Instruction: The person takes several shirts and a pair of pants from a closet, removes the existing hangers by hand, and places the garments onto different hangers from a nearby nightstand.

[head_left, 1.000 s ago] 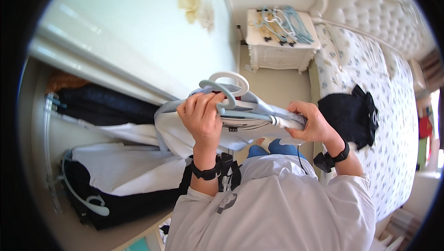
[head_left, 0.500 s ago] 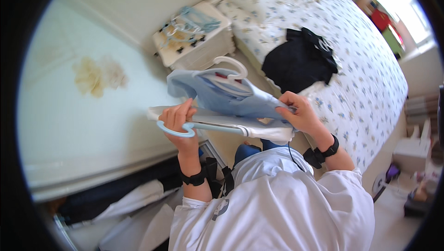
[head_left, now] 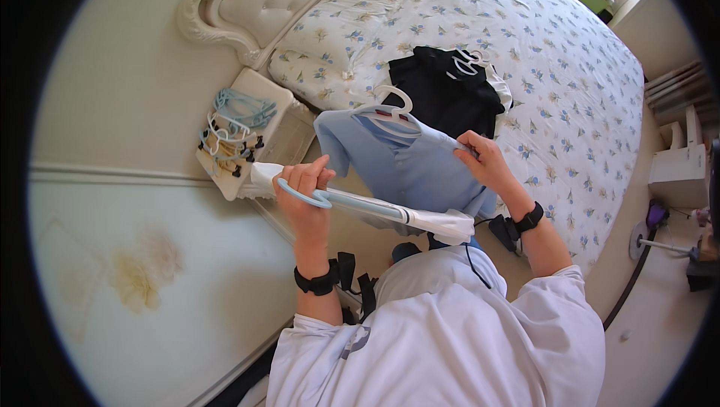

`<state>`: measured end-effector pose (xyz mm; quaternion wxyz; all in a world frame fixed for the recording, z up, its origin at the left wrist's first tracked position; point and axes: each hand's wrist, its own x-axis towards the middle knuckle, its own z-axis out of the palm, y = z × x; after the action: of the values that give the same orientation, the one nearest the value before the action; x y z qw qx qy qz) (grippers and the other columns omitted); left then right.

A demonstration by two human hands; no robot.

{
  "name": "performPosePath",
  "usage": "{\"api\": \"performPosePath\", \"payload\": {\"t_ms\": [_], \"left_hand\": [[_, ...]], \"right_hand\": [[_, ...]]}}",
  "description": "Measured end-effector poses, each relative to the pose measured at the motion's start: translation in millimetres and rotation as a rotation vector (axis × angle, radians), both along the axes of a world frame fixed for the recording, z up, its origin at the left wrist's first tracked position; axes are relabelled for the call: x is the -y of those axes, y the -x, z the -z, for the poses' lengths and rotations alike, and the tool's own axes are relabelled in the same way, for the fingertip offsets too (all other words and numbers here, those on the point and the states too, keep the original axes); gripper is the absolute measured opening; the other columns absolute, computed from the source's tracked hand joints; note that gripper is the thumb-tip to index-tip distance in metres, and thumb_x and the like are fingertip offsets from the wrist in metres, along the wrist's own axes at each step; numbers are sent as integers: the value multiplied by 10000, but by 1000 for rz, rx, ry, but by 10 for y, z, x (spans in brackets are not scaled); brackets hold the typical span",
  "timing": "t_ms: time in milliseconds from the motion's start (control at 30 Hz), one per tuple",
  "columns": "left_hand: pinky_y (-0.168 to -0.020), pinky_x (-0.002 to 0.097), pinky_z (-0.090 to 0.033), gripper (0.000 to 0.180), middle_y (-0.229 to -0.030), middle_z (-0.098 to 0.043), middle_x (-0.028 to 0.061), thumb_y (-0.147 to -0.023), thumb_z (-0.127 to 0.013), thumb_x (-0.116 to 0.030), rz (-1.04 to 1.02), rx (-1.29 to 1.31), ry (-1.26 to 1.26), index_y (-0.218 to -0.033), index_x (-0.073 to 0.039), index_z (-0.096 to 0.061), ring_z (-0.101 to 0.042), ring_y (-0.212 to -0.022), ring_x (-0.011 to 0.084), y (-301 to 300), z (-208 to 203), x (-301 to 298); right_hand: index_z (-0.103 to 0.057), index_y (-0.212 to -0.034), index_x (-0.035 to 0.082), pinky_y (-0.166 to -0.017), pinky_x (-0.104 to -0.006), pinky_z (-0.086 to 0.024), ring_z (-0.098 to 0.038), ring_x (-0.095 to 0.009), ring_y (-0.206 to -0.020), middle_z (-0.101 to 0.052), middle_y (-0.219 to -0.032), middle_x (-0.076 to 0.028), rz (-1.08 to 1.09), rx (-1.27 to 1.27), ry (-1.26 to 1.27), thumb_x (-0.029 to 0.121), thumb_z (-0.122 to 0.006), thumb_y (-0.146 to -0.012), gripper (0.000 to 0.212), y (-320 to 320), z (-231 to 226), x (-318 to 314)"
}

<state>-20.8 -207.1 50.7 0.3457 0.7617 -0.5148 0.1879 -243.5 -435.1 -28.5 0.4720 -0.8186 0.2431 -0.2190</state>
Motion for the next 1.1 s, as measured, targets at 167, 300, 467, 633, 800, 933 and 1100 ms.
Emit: {"api": "performPosePath", "payload": {"t_ms": [167,300,467,633,800,933,1100], "left_hand": [[-725,344,-403,183,-764,-595,47,-762,-696,-45,108,18,-106,-938,-75,-656,-542,-724,236,-135,203,1083],[-738,355,-405,157,-761,-596,54,-771,-694,-61,142,14,-174,-921,-75,-651,-550,-733,247,-308,301,1911],[-804,376,-399,111,-766,-619,59,-783,-694,-105,203,-7,-199,-877,-76,-642,-575,-750,251,-568,851,2922],[-895,397,-359,104,-756,-648,36,-782,-703,-169,258,-167,-242,-825,-89,-653,-598,-739,224,-533,1510,3741],[-893,385,-364,72,-737,-646,36,-763,-704,-141,258,-167,-240,-806,-100,-664,-603,-758,219,-531,1932,4130],[-906,392,-369,135,-761,-633,38,-729,-659,-32,255,-206,-325,-843,-105,-664,-596,-850,229,-508,2045,4356],[-1022,446,-322,542,-1184,-549,83,-684,-695,-3,215,-155,-359,-1201,-103,-563,-482,-1139,293,-306,2250,4521]], "right_hand": [[-561,-900,24,-538,-268,-376,-454,-123,-588,-506,-665,-63,73,-24,-84,64,-641,-836,110,-56,513,1045],[-568,-913,30,-550,-253,-365,-427,-88,-600,-498,-676,-10,171,-49,-133,107,-634,-856,116,-179,886,1922],[-585,-960,25,-602,-272,-381,-441,-102,-651,-513,-698,-9,358,-56,-187,160,-641,-871,171,-120,1819,2796],[-614,-1083,44,-701,-274,-432,-525,-120,-754,-602,-819,-31,398,-191,-309,179,-617,-899,229,122,2358,3245],[-617,-1156,69,-814,-311,-459,-599,-174,-924,-647,-1024,-55,199,95,-542,171,-602,-910,267,-35,1922,3028],[-621,-1055,41,-755,-350,-463,-611,-281,-856,-635,-925,-108,50,-193,-137,93,-647,-841,222,-61,1412,2587],[-581,-904,27,-654,-413,-432,-565,-372,-752,-595,-813,-160,434,-205,-57,95,-670,-805,149,-58,1937,2601]]}}
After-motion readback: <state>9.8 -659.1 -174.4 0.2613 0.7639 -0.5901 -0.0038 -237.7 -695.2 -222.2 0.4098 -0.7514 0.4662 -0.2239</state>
